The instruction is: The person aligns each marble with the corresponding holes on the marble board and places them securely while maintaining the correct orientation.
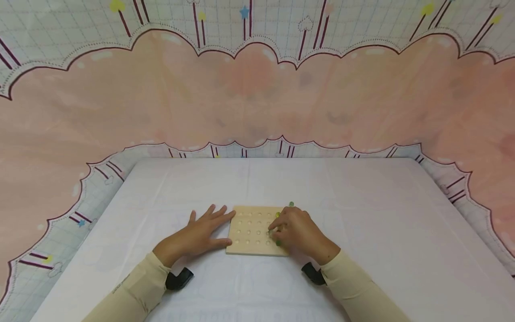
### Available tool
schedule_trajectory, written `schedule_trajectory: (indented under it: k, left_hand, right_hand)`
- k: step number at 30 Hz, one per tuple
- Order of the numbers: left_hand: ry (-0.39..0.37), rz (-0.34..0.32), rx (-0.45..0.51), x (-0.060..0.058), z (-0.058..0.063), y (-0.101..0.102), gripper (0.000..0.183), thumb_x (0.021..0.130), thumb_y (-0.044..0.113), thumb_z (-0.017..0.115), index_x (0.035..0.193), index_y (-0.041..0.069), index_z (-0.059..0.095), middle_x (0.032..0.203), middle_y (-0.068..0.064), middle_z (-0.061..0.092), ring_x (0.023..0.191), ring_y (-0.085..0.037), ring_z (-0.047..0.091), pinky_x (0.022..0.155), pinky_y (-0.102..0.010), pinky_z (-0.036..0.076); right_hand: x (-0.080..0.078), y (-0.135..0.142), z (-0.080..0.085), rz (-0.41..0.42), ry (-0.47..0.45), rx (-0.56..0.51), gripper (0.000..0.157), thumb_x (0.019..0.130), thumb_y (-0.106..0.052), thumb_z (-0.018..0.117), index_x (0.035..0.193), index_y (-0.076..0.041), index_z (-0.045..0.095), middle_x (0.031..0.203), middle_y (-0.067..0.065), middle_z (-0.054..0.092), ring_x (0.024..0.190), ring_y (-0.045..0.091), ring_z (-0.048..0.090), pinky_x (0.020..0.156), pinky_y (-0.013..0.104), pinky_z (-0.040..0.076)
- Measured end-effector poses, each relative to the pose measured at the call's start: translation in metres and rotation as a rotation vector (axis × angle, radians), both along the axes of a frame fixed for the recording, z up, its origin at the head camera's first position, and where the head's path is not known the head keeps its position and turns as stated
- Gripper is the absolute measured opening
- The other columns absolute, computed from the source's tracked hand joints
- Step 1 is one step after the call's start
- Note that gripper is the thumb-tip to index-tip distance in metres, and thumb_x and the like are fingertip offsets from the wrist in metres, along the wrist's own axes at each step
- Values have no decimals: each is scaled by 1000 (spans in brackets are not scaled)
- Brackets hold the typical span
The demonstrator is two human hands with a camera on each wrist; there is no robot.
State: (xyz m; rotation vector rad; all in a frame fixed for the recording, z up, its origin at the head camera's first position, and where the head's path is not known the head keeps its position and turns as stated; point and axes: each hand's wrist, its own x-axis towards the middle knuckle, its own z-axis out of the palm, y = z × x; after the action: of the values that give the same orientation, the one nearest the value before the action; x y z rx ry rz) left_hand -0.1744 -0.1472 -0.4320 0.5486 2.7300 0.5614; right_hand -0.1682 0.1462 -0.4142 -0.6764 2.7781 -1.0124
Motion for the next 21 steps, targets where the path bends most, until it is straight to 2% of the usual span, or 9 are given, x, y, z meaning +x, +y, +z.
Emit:
schedule_trajectory:
  k: [13, 21]
  left_hand:
    - [0, -10, 20, 2, 0, -2, 81, 89, 59, 65, 158, 36, 29, 167, 0, 21, 157, -32, 3, 116, -72, -7]
    - [13, -9, 2, 1, -2, -4, 81, 89, 61, 65, 157, 37, 30, 167, 0, 21, 157, -32, 3, 117, -73, -5]
  right_hand:
    - [9, -6, -1, 52, 87, 35, 16, 78, -9, 84, 89, -21, 83, 88, -8, 62, 81, 11, 51, 74, 24, 41]
    - [12, -9, -1, 67, 96, 79, 15, 77, -12, 86, 88, -23, 83, 88, -11, 60, 80, 10, 49, 78, 28, 35]
